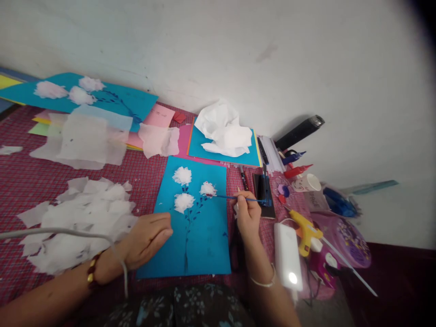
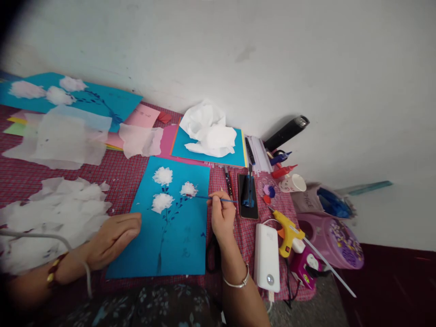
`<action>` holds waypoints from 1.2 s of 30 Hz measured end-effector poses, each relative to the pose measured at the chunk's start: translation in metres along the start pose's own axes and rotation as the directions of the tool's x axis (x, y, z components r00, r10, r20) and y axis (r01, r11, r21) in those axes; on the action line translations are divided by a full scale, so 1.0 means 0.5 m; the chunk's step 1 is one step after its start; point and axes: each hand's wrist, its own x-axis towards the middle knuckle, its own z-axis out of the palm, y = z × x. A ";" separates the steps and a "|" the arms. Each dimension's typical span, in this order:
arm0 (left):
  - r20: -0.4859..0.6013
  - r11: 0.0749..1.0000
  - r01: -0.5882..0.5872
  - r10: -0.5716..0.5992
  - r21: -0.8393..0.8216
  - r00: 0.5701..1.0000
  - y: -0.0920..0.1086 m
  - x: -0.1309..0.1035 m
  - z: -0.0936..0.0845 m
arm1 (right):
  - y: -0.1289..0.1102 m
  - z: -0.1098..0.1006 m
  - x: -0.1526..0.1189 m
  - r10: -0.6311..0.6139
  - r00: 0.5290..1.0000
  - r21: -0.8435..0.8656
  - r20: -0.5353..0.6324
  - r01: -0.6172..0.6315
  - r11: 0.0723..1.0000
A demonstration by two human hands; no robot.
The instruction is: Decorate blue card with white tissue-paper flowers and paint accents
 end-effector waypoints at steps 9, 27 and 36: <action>-0.016 1.000 -0.004 0.004 -0.004 1.000 -0.003 0.002 0.002 | -0.022 0.013 -0.013 -0.049 0.998 0.016 0.027 0.049 0.999; 0.028 0.999 0.016 -0.015 -0.047 0.999 -0.020 -0.012 0.017 | 0.003 0.017 -0.019 -0.034 0.988 -0.066 0.151 0.045 0.997; 0.009 1.000 0.008 -0.008 -0.010 1.000 -0.012 -0.006 0.010 | -0.032 -0.005 -0.005 -0.065 0.998 0.060 -0.026 0.066 0.996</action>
